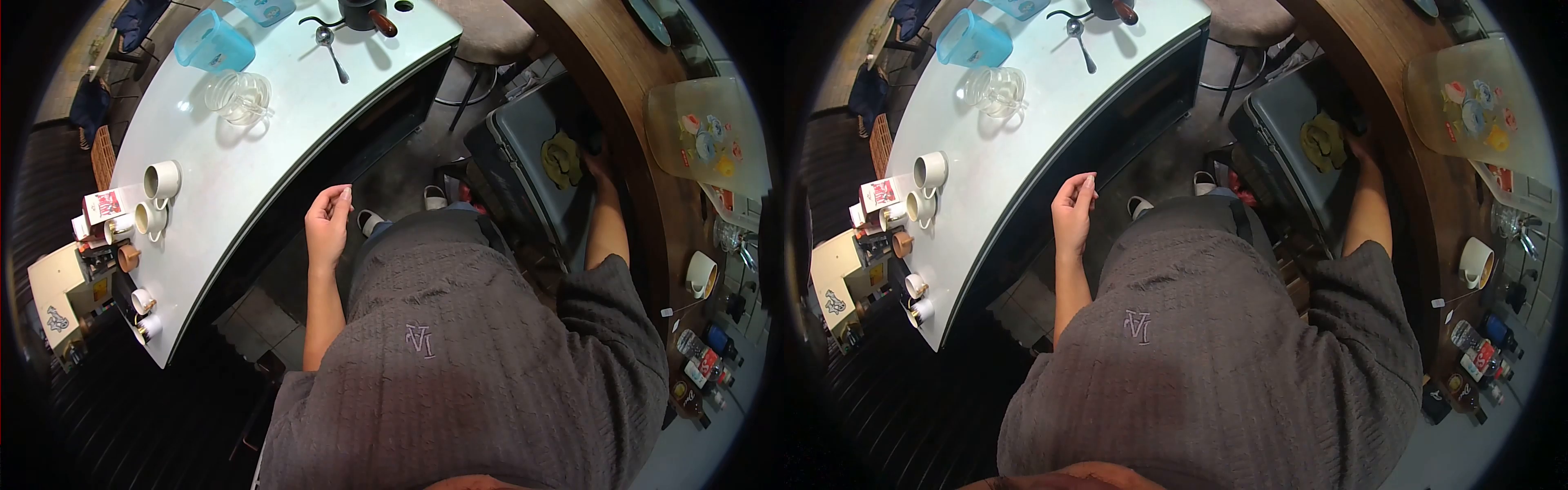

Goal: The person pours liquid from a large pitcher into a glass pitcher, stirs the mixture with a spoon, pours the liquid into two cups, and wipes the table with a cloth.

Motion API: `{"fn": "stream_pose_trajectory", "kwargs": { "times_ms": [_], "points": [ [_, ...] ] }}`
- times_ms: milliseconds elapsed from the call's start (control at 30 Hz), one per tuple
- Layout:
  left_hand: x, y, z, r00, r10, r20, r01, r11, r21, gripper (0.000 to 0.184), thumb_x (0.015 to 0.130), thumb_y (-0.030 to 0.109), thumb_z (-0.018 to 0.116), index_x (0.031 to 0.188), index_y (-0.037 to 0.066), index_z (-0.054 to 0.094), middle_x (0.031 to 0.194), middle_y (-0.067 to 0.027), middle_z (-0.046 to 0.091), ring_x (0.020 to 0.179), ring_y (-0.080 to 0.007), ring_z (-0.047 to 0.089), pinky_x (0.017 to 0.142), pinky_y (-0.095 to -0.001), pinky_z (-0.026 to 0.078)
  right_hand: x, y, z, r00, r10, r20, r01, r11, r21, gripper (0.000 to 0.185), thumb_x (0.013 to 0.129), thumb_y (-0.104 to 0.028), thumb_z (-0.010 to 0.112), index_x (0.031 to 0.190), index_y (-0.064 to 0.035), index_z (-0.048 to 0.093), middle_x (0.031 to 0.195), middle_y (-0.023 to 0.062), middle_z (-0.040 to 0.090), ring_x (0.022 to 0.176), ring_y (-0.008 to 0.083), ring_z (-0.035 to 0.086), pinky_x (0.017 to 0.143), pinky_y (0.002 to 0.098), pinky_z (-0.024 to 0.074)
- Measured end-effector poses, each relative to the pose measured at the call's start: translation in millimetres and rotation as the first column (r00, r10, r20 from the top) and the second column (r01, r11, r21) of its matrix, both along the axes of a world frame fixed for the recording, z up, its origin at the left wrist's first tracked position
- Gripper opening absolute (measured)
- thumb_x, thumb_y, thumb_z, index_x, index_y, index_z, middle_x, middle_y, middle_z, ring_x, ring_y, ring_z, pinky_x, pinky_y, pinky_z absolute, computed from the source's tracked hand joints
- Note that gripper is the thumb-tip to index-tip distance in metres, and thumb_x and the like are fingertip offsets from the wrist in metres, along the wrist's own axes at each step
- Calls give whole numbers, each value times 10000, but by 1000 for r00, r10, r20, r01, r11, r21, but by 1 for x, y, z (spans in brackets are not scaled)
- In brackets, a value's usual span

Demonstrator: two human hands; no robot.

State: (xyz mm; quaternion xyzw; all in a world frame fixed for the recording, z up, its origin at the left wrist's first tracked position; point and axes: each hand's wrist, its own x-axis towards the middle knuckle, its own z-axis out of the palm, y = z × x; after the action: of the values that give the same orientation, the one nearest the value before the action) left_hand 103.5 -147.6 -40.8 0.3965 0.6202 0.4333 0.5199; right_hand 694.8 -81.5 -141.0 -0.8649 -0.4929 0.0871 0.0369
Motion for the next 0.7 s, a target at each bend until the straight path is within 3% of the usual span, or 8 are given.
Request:
{"fn": "stream_pose_trajectory", "kwargs": {
  "times_ms": [533,600,700],
  "points": [
    [-1,0,-1,1000,7,-10,-7,1000,23,175,918,154,592,1014,20,649,744,23,573,657,-31,480,577,-180,370,-4,1,4,1000,0,15,1,999,-38,1050,670,-738,593,1488,-209,202,1515,204,212,1399,383,196,1113,494,208],
    [-3,1,0,1000,1,-10,-1,1000,16,167,915,136,597,1010,6,644,763,21,584,682,-32,499,597,-175,383,1,1,-5,999,23,45,-27,997,71,1048,672,-741,588,1489,-212,200,1517,206,201,1402,383,184,1115,492,204],
    [-3,2,0,1000,-5,-13,5,1000,11,160,912,118,602,1005,-7,640,779,20,594,701,-31,516,612,-170,393,0,1,-3,999,13,47,-14,999,38,1056,667,-745,591,1491,-218,194,1519,212,186,1404,387,174,1118,489,199]
  ]
}}
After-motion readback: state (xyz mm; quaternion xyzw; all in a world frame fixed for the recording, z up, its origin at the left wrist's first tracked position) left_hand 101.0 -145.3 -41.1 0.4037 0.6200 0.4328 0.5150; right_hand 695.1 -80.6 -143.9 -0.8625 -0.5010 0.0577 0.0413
